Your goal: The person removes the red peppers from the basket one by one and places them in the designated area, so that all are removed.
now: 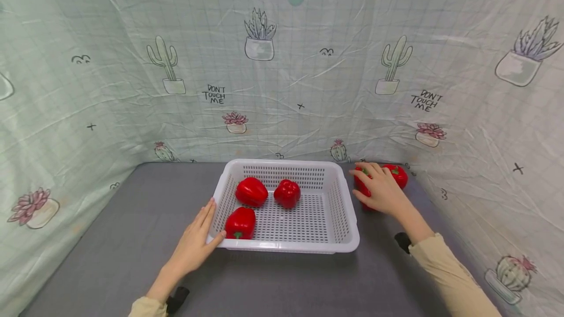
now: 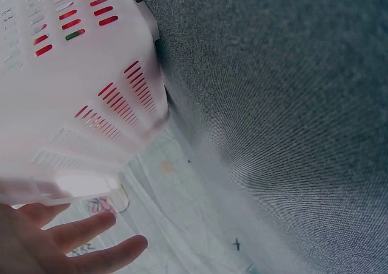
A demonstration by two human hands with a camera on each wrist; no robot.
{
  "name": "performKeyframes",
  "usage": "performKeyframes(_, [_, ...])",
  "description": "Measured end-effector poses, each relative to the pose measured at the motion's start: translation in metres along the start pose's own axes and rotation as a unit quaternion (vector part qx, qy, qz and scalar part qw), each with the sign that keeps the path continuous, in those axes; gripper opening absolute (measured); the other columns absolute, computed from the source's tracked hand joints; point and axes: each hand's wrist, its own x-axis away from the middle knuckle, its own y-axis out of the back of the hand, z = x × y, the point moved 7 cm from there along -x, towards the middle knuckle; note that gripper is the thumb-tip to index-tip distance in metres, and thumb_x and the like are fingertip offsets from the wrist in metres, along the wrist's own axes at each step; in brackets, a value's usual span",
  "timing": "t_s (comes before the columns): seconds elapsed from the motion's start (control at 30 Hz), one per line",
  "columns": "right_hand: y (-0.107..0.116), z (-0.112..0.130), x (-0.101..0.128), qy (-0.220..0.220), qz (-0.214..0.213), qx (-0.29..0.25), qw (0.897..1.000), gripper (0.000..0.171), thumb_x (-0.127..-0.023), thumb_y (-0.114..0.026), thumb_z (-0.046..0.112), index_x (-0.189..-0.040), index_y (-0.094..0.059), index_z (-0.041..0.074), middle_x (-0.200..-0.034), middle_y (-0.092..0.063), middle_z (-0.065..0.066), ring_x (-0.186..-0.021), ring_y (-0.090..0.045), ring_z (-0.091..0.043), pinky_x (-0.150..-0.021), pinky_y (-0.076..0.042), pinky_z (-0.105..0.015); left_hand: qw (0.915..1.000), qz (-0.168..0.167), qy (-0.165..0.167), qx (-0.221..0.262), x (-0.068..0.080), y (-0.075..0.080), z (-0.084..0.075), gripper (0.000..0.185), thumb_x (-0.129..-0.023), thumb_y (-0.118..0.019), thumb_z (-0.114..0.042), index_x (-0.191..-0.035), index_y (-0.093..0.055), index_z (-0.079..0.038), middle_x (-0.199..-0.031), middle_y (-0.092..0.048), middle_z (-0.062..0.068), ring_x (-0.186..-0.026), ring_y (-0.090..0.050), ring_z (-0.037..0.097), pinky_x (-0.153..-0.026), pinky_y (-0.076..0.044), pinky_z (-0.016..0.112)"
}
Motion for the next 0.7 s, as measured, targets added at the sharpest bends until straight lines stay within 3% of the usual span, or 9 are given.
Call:
performKeyframes(0.4, [0.028,0.034,-0.029,0.030,-0.043,-0.018,0.998,0.049,-0.065,-0.075,0.018,-0.111,-0.059,0.011,-0.118,-0.052,-0.016,-0.106,-0.046,-0.033,-0.088,-0.035,-0.054,1.0000,0.001,-0.003,0.004,0.001,0.000,-0.001,0.079,-0.078,-0.060,-0.040,-0.140,-0.025,-0.006,-0.147,-0.025,0.010,-0.130,-0.030,0.039,-0.093,-0.034,0.062])
performKeyframes(0.7, [0.039,0.065,-0.062,0.055,-0.087,-0.049,0.993,0.042,-0.069,-0.072,0.017,-0.109,-0.061,0.010,-0.115,-0.055,-0.014,-0.106,-0.046,-0.030,-0.083,-0.038,-0.052,1.0000,-0.002,-0.006,0.002,0.001,0.001,-0.002,0.079,-0.079,-0.060,-0.040,-0.140,-0.026,-0.006,-0.147,-0.025,0.010,-0.129,-0.031,0.039,-0.093,-0.034,0.062])
